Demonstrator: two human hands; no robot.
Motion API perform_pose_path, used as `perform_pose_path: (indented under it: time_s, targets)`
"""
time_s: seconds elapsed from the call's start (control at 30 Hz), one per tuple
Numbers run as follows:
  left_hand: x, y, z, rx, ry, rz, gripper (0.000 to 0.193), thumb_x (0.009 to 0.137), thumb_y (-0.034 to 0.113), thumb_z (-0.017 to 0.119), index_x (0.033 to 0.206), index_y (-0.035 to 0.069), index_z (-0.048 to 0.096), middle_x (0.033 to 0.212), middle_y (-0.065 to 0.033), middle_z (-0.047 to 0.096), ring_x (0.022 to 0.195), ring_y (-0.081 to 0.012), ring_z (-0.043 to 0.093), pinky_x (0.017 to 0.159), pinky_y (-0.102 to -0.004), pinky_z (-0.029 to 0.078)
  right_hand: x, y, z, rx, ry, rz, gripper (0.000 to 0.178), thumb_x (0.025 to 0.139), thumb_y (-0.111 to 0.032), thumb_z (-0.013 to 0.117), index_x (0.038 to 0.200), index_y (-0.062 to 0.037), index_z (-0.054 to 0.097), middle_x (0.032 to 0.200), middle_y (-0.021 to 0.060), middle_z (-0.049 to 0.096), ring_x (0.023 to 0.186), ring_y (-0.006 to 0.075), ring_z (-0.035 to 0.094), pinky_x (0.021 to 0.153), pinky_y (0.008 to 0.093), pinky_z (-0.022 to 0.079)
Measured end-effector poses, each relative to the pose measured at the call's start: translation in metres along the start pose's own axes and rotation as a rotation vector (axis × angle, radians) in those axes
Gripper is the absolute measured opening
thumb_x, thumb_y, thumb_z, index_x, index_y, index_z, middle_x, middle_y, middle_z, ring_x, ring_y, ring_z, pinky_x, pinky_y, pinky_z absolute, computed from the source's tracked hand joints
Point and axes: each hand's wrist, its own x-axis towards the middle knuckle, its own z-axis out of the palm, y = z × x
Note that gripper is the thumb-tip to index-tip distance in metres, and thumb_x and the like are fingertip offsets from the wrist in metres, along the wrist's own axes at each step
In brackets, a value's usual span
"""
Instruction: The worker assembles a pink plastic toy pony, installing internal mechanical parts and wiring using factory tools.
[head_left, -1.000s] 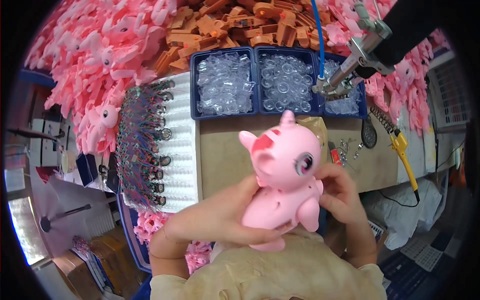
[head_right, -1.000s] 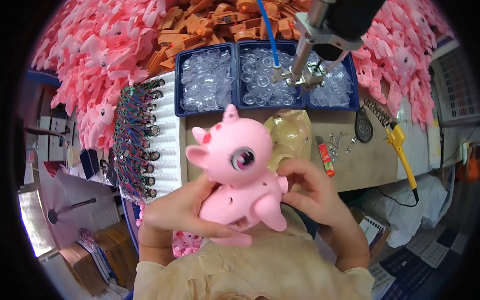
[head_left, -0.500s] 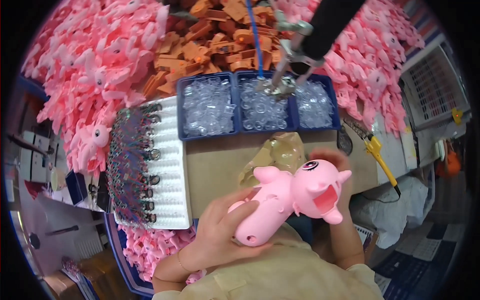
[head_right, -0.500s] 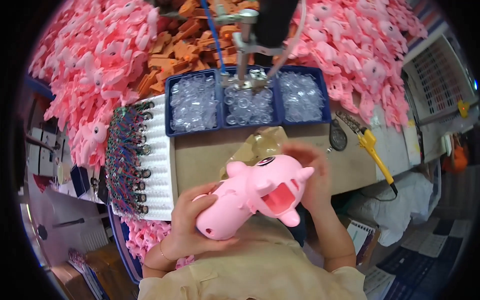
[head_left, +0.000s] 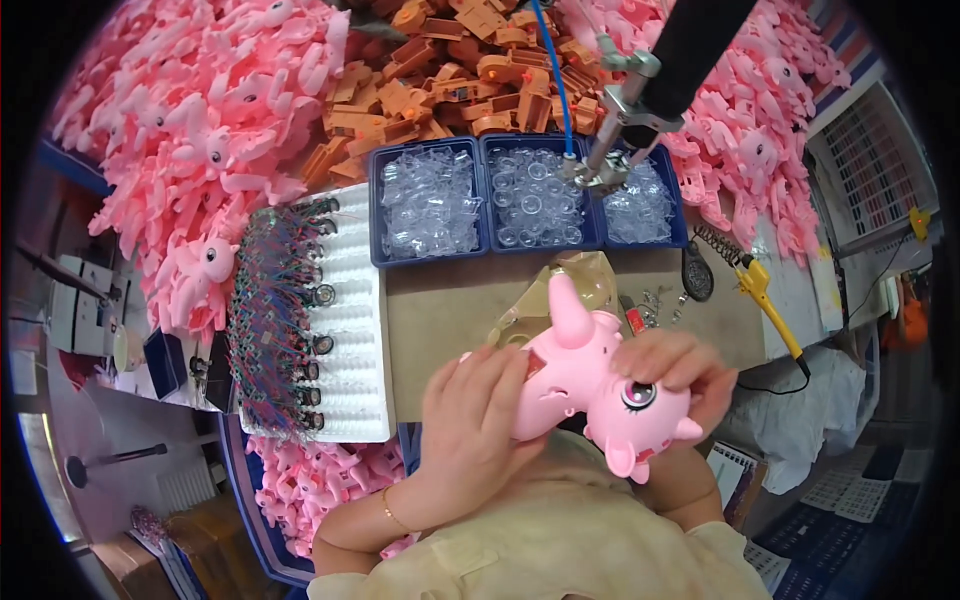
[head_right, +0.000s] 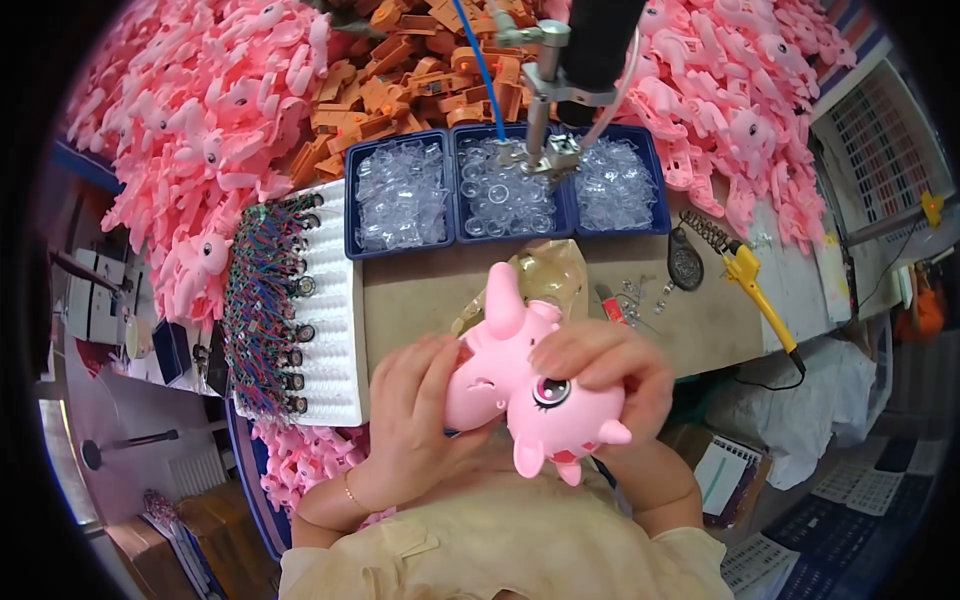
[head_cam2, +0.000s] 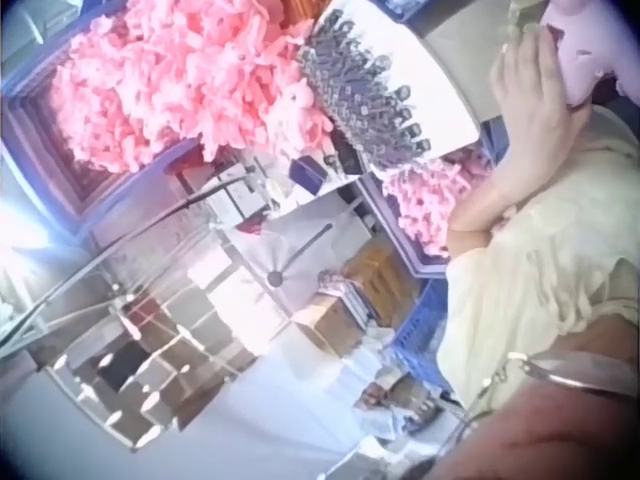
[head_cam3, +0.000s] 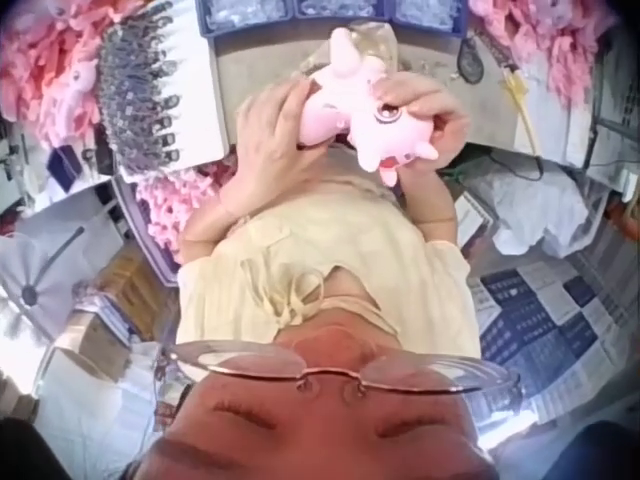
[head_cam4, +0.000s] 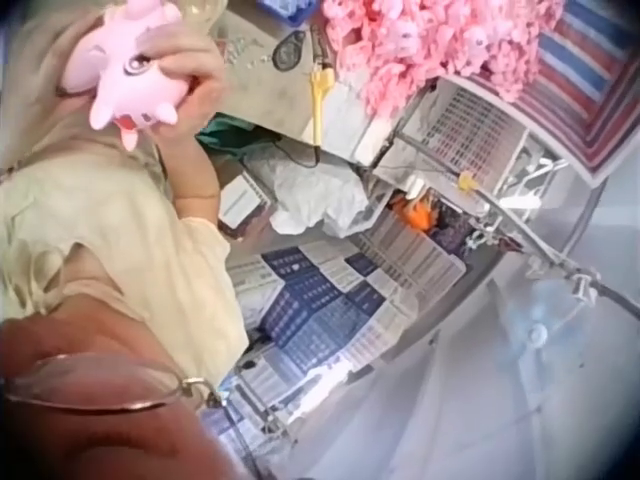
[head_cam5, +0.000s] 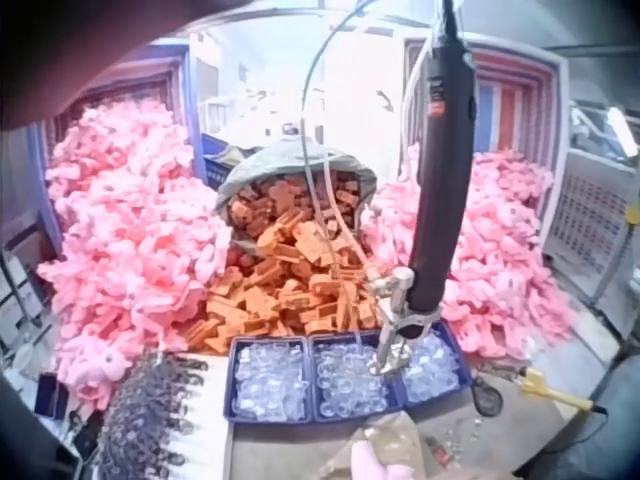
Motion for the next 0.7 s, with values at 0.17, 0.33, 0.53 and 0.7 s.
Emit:
perform_pose_path:
  time_s: [0.17, 0.33, 0.53, 0.7]
  targets:
    - [-0.001, -0.011, 0.008, -0.052, 0.069, -0.07, 0.071, 0.058, 0.019, 0.075, 0.121, 0.003, 0.047, 0.117, -0.0126, 0.052, 0.109, -0.0317, 0.05, 0.09, -0.0429, 0.037, -0.003, -0.007, 0.033, -0.366, 0.033, 0.048, 0.038, 0.088, -0.04, 0.054, 0.093, -0.0027, 0.049, 0.096, 0.0177, 0.058, 0.085, 0.0284, 0.059, 0.081, 0.0416, 0.047]
    - [-0.067, -0.057, -0.086, -0.509, -0.43, -0.236, 0.066, 0.06, 0.027, 0.073, 0.118, 0.005, 0.052, 0.11, -0.0149, 0.058, 0.101, -0.0319, 0.054, 0.087, -0.0393, 0.041, -0.011, -0.005, 0.012, -0.472, 0.098, 0.088, 0.022, 0.095, -0.022, 0.041, 0.097, -0.0017, 0.05, 0.102, 0.019, 0.055, 0.094, 0.026, 0.054, 0.086, 0.0354, 0.042]
    - [-0.327, -0.141, -0.122, -0.939, -0.122, -1.559, 0.055, 0.087, 0.03, 0.055, 0.13, -0.001, 0.041, 0.115, -0.0096, 0.055, 0.104, -0.019, 0.054, 0.09, -0.0278, 0.044, -0.006, 0.017, -0.018, -0.657, -0.112, 0.547, 0.02, 0.096, -0.012, 0.039, 0.087, -0.001, 0.053, 0.085, 0.0066, 0.053, 0.083, 0.0138, 0.05, 0.08, 0.0259, 0.039]
    - [-0.443, -0.179, -0.048, -0.082, 0.588, -1.824, 0.059, 0.08, 0.03, 0.06, 0.129, 0.001, 0.042, 0.12, -0.0171, 0.05, 0.107, -0.029, 0.051, 0.086, -0.0436, 0.045, -0.004, 0.033, 0.019, -0.744, -0.38, 0.688, 0.013, 0.088, -0.004, 0.044, 0.085, 0.0027, 0.055, 0.086, 0.0084, 0.058, 0.083, 0.0154, 0.054, 0.078, 0.0254, 0.041]
